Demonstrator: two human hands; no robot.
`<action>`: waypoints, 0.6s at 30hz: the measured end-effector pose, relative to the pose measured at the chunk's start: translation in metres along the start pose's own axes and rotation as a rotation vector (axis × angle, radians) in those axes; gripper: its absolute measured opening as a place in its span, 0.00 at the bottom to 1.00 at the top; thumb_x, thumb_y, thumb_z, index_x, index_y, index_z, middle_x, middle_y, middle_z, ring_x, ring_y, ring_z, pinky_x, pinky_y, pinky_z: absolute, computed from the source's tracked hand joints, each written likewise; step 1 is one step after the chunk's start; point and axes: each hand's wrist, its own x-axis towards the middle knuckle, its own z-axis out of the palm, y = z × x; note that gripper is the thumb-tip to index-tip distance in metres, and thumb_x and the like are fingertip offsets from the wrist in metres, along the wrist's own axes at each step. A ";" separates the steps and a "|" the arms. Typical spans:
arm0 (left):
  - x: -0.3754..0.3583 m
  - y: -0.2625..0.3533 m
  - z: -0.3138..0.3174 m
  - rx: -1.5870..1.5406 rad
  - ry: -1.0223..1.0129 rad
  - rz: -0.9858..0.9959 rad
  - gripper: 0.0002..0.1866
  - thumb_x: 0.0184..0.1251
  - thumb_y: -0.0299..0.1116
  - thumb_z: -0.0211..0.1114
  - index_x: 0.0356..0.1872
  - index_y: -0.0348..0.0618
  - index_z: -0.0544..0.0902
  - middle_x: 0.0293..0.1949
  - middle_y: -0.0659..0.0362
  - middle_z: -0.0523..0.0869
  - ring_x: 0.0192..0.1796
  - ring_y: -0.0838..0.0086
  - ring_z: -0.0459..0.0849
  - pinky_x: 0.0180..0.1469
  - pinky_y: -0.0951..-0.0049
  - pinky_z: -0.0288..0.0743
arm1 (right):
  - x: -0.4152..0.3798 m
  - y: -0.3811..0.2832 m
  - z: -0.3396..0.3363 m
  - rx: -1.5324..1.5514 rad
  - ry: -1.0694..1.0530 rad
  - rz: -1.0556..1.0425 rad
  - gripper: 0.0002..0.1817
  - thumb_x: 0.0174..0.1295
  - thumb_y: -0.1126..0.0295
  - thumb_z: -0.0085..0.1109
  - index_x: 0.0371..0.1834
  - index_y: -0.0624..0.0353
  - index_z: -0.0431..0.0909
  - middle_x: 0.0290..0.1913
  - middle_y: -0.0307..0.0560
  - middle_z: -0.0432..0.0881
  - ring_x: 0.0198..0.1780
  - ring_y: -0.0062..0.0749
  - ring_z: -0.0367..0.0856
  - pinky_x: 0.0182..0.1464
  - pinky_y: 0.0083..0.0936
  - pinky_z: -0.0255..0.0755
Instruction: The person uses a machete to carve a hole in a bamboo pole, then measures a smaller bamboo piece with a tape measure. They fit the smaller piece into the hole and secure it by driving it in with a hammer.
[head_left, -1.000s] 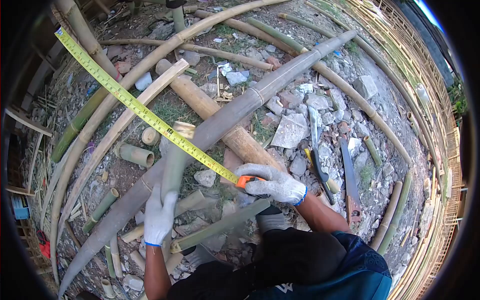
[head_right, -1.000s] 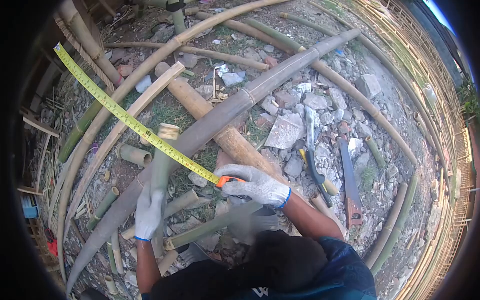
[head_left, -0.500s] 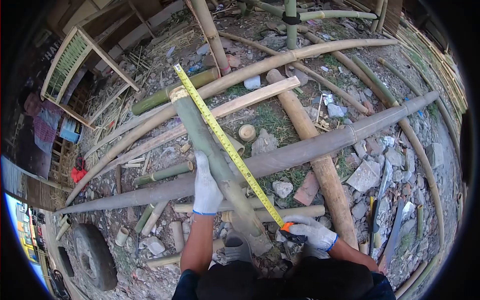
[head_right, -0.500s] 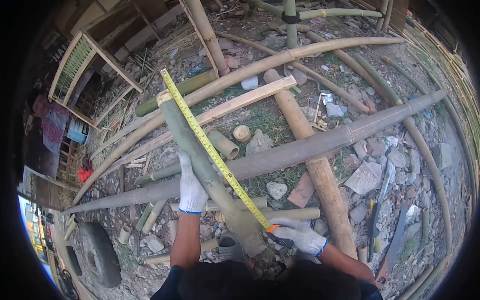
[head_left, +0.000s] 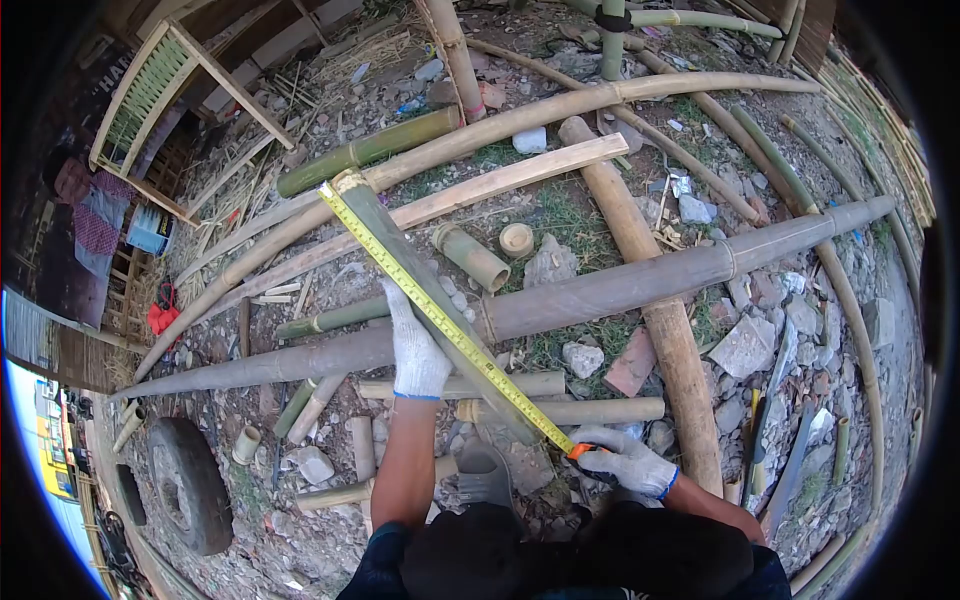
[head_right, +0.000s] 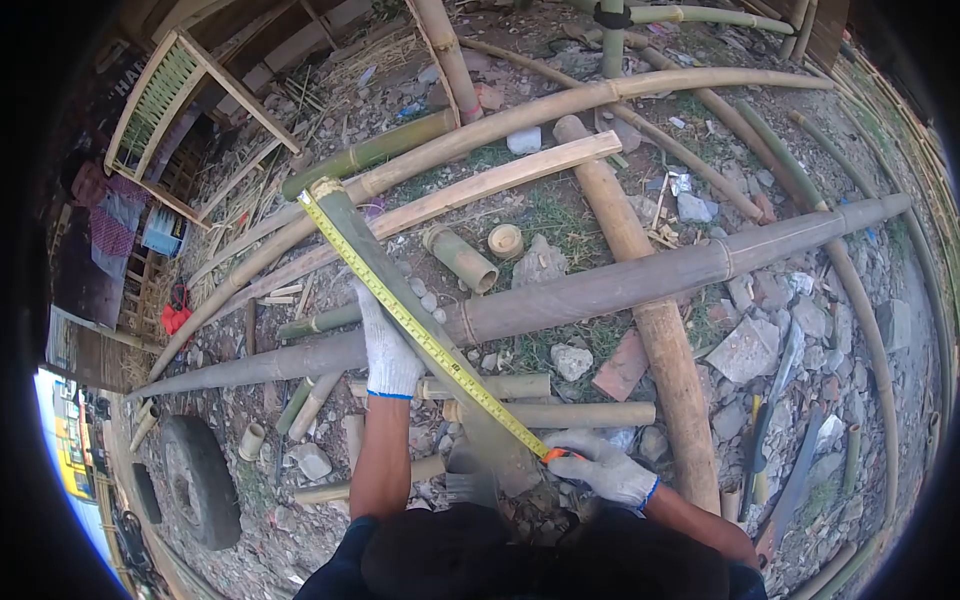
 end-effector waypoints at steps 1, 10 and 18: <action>0.001 -0.004 -0.003 -0.003 0.007 0.008 0.42 0.73 0.78 0.57 0.64 0.48 0.77 0.38 0.60 0.81 0.36 0.67 0.81 0.38 0.60 0.80 | 0.002 0.004 -0.001 -0.009 0.007 -0.032 0.21 0.76 0.62 0.66 0.69 0.55 0.81 0.54 0.38 0.84 0.50 0.21 0.80 0.55 0.24 0.75; 0.005 -0.005 -0.007 0.021 0.005 0.086 0.43 0.72 0.79 0.56 0.64 0.47 0.77 0.40 0.60 0.80 0.38 0.67 0.81 0.38 0.59 0.81 | 0.002 0.002 -0.003 0.059 -0.028 0.014 0.22 0.76 0.63 0.67 0.70 0.56 0.80 0.54 0.41 0.85 0.47 0.23 0.83 0.50 0.24 0.79; 0.009 0.003 -0.011 -0.008 0.030 0.092 0.41 0.72 0.80 0.55 0.59 0.49 0.79 0.39 0.62 0.81 0.39 0.67 0.80 0.41 0.61 0.79 | 0.004 -0.007 -0.009 0.051 -0.018 -0.052 0.25 0.73 0.60 0.72 0.70 0.57 0.81 0.52 0.39 0.86 0.50 0.21 0.82 0.54 0.24 0.80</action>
